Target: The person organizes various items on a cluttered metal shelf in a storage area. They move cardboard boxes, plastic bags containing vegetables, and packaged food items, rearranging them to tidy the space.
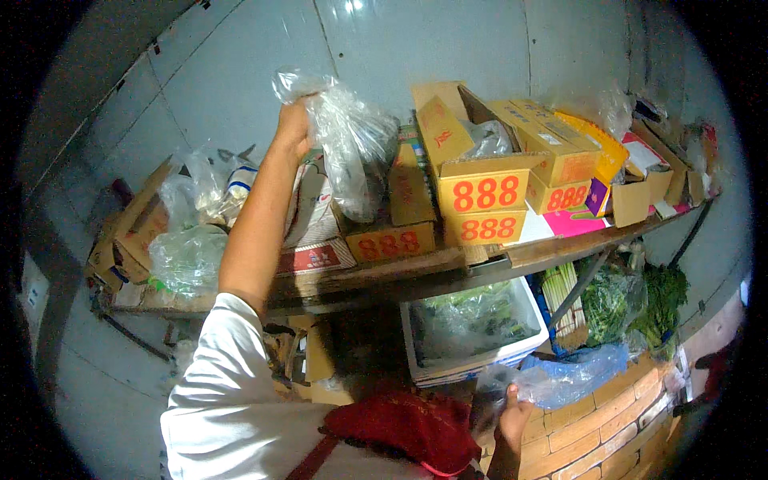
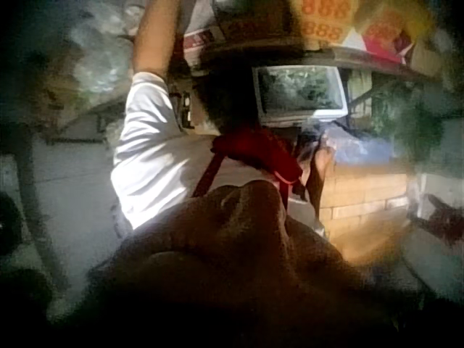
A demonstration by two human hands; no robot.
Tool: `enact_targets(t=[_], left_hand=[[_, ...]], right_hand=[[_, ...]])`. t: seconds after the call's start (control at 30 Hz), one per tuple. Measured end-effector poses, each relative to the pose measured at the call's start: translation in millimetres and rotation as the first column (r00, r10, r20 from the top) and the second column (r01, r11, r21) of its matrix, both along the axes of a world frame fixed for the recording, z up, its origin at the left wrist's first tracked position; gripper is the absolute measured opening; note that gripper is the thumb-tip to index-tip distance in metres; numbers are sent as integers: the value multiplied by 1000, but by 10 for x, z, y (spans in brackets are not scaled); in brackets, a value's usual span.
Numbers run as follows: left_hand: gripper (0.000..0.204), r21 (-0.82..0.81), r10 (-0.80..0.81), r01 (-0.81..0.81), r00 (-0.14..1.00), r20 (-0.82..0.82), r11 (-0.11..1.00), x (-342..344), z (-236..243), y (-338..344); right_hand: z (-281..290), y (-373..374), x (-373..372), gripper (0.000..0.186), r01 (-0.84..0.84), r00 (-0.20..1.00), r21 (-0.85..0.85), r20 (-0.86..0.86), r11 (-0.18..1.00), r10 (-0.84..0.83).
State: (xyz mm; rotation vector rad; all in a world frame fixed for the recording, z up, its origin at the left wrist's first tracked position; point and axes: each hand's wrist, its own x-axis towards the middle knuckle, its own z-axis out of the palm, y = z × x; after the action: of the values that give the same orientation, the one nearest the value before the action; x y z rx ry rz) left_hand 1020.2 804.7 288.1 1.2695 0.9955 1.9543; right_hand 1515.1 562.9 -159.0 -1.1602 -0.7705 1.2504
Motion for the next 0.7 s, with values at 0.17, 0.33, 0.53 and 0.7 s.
enact_targets(t=[0.17,0.33,0.53,0.7], left_hand=[[23,149,-126,118,991,49,982,-87,471,-117],[21,222,-115,98,991,65,970,-86,817,-229],[16,249,-75,66,997,28,966,-316,1040,-451],[17,275,42,-28,998,-43,961,-546,1102,-692]], right_hand=[[210,-39,-172,42,-7,997,-33,78,999,10],[-42,19,-209,49,56,995,-60,91,997,-50],[14,-31,-319,51,33,999,-49,11,998,-33],[103,-85,-374,50,-3,995,-21,103,1000,6]])
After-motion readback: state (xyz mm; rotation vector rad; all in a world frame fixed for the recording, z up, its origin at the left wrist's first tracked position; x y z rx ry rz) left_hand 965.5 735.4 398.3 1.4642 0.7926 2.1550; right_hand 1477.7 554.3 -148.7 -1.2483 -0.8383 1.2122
